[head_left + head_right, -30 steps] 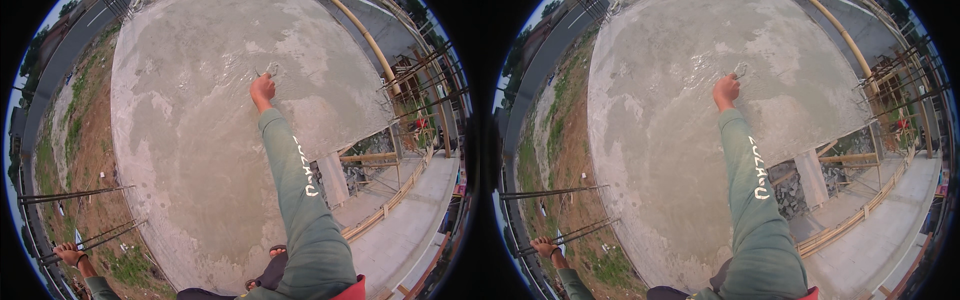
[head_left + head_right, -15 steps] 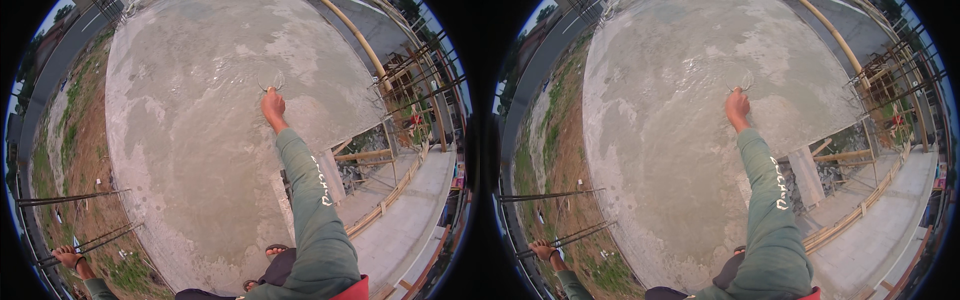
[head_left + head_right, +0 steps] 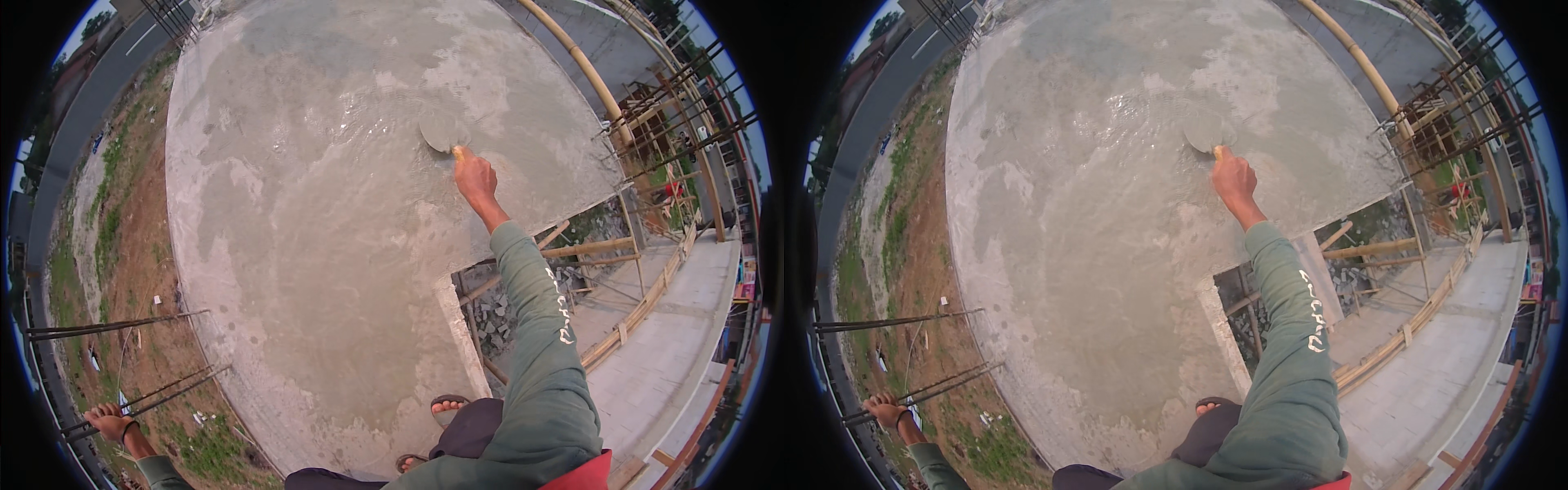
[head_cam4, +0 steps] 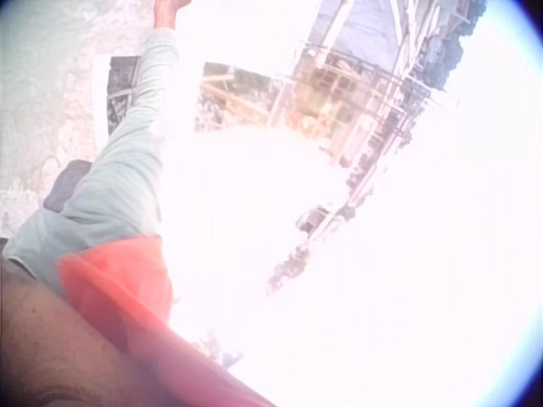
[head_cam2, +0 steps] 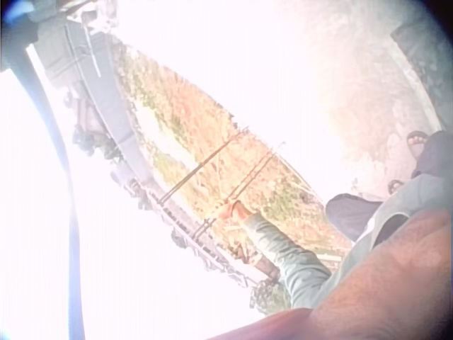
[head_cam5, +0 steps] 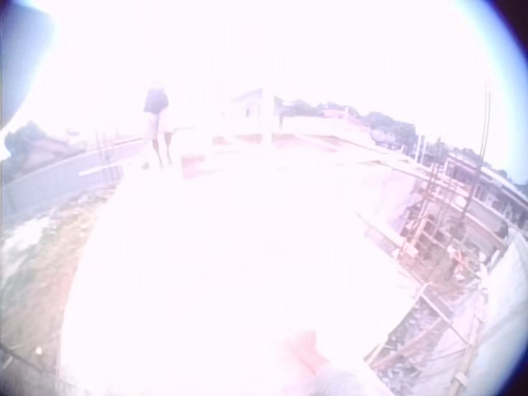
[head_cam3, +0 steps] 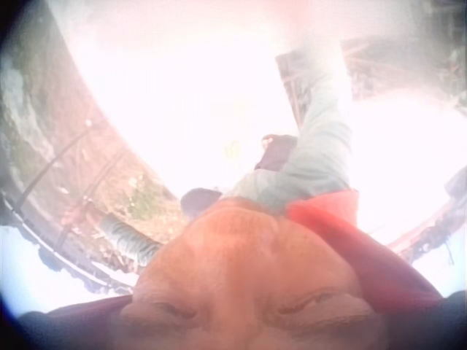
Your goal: The person smooths a wet concrete surface using a trowel. They repeatedly scoop water from a bucket and pour it onto the concrete, then spread and level the surface with the trowel.
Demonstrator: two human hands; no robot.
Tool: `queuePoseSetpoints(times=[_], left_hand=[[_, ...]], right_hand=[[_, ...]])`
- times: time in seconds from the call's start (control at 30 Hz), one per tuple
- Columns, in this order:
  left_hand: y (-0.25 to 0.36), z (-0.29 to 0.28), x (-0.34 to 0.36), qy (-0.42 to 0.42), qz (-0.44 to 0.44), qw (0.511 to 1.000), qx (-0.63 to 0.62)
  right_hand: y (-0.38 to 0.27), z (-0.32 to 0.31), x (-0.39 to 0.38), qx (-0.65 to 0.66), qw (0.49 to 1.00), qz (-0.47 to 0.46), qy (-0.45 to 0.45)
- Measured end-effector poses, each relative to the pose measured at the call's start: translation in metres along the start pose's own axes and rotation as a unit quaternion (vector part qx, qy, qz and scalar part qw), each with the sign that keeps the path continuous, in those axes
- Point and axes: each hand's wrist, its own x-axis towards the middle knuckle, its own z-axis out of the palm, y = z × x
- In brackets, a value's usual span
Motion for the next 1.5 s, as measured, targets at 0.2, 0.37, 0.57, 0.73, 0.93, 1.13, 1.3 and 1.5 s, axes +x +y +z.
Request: queuePoseSetpoints(times=[0.2,0.37,0.57,0.73,0.93,1.13,1.3,1.5], left_hand=[[0.003,0.006,-0.008,-0.008,0.008,1.000,0.026],[0.005,0.006,-0.012,-0.015,0.002,1.000,0.021],[0.003,0.001,-0.007,-0.031,0.003,0.999,0.018],[0.003,-0.001,-0.006,-0.037,-0.011,0.999,0.016],[0.000,-0.006,0.000,-0.030,-0.003,1.000,0.007],[0.000,-0.001,-0.003,-0.031,-0.007,0.999,0.010],[0.007,0.010,-0.022,-0.008,-0.001,0.999,0.031],[0.006,0.009,-0.018,-0.018,-0.010,0.999,0.029]], right_hand=[[0.050,-0.003,0.013,-0.097,0.988,0.042,0.111],[0.059,0.002,0.018,-0.104,0.993,-0.033,0.040],[0.056,0.001,0.024,-0.100,0.991,-0.083,0.033],[0.038,0.007,0.027,-0.079,0.992,0.013,0.096],[0.019,0.015,0.023,-0.064,0.984,-0.161,-0.051],[0.013,0.005,0.056,-0.061,0.990,0.078,0.097],[-0.022,0.024,0.063,-0.072,0.988,-0.135,-0.008],[-0.045,0.037,0.074,-0.034,0.995,0.044,0.077]])
